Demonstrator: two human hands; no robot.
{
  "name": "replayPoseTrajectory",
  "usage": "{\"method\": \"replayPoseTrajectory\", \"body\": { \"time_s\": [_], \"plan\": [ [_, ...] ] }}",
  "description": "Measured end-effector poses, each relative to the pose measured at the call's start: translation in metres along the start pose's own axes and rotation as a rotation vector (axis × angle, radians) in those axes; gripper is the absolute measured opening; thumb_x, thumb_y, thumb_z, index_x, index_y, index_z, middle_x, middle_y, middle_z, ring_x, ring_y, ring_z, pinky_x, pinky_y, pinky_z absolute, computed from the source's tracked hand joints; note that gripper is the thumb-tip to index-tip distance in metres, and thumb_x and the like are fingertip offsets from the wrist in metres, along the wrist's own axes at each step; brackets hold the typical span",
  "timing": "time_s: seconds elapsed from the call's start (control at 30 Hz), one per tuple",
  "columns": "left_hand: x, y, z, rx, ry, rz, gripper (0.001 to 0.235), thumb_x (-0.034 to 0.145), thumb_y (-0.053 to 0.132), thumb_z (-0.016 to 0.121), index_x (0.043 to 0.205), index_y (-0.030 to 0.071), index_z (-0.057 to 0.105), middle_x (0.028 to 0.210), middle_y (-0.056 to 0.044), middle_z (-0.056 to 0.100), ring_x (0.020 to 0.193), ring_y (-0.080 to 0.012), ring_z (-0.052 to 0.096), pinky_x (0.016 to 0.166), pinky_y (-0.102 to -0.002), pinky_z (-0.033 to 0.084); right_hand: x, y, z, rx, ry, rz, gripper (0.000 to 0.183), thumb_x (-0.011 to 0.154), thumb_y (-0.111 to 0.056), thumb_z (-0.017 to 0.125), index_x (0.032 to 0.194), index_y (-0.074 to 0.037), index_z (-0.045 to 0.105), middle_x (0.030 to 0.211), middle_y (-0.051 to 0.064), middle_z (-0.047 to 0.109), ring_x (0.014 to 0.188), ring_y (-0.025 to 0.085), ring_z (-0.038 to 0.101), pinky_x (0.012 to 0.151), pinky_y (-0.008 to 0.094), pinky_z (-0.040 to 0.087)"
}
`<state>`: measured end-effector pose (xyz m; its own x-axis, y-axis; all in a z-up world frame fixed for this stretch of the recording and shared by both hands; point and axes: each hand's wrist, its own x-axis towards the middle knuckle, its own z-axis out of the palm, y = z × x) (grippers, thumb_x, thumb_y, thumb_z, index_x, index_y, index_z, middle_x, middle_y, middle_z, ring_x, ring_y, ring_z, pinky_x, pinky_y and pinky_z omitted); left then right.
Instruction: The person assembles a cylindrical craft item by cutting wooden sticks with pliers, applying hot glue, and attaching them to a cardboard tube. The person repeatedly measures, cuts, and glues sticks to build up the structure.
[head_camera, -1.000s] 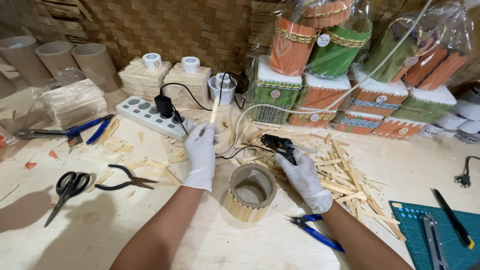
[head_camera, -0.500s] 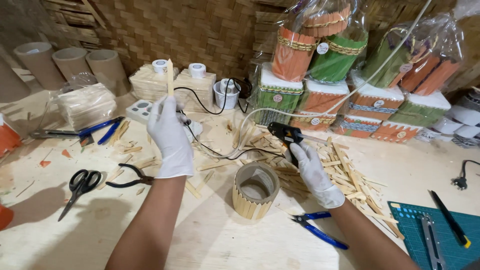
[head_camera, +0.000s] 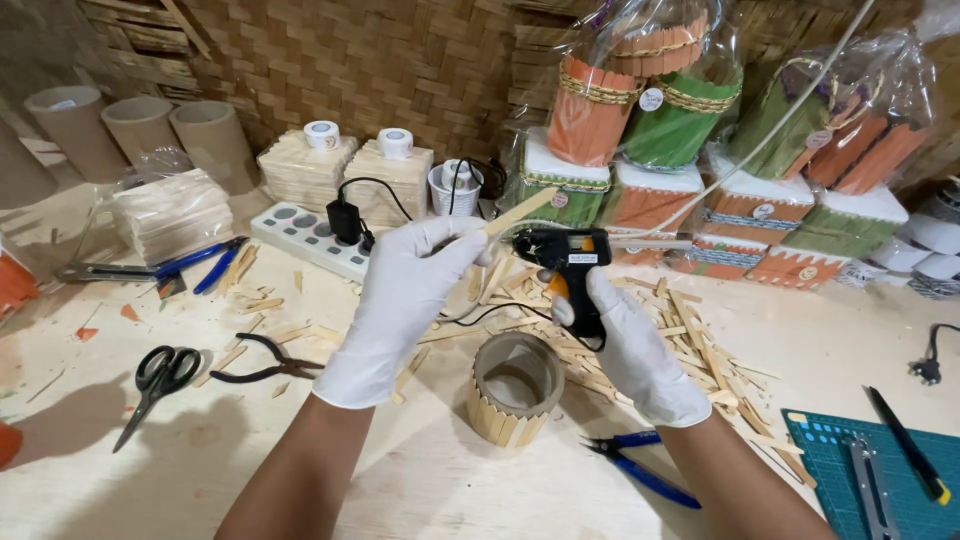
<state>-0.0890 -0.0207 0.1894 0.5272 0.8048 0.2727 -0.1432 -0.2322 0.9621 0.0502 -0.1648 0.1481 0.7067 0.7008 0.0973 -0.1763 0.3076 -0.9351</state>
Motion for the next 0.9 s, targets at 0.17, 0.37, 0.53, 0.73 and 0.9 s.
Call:
{"method": "replayPoseTrajectory", "body": {
  "time_s": [0.17,0.37,0.53,0.73,0.9],
  "plan": [
    [-0.01,0.008,-0.008,0.2,-0.011,0.021,0.01,0.086,0.028,0.08,0.095,0.029,0.084,0.078,0.004,0.079,0.076,-0.0027,0.063,0.081,-0.022,0.053,0.001,0.015,-0.013,0.13,-0.224,0.017,0.043,0.105,-0.043,0.058,0.098,-0.001,0.067,0.074,0.012,0.064,0.064,0.015,0.061,0.064,0.027,0.052],
    [0.004,0.002,-0.043,0.664,0.229,0.238,0.006,0.086,0.036,0.08,0.092,0.037,0.082,0.076,0.008,0.076,0.083,-0.0135,0.073,0.082,-0.028,0.053,0.003,-0.009,-0.031,0.413,-0.538,0.025,0.045,0.101,-0.048,0.058,0.109,-0.003,0.061,0.066,0.005,0.049,0.056,0.016,0.044,0.059,0.028,0.042],
    [0.026,-0.024,-0.091,1.184,0.32,0.242,0.014,0.091,0.039,0.068,0.087,0.037,0.081,0.069,0.002,0.073,0.072,-0.0276,0.074,0.075,-0.037,0.054,0.015,-0.056,-0.059,0.482,-0.485,-0.146,0.05,0.095,-0.055,0.066,0.116,-0.01,0.058,0.066,0.0,0.039,0.07,0.021,0.044,0.083,0.039,0.051],
    [0.038,-0.017,-0.171,1.586,0.773,0.068,0.027,0.102,0.038,0.055,0.089,0.045,0.077,0.057,0.009,0.064,0.054,-0.0212,0.07,0.039,-0.031,0.042,0.05,-0.04,-0.09,0.293,-0.304,-0.332,0.073,0.09,-0.054,0.072,0.14,-0.007,0.049,0.089,0.001,0.049,0.087,0.015,0.048,0.078,0.028,0.042],
    [0.005,0.026,-0.128,0.703,0.481,0.214,0.008,0.092,0.028,0.076,0.098,0.031,0.081,0.073,0.003,0.073,0.085,-0.0217,0.072,0.078,-0.032,0.049,0.042,-0.006,-0.019,-0.616,-0.226,-0.32,0.044,0.102,-0.027,0.062,0.144,-0.014,0.059,0.136,0.009,0.066,0.118,0.019,0.058,0.109,0.047,0.047]
  ]
}}
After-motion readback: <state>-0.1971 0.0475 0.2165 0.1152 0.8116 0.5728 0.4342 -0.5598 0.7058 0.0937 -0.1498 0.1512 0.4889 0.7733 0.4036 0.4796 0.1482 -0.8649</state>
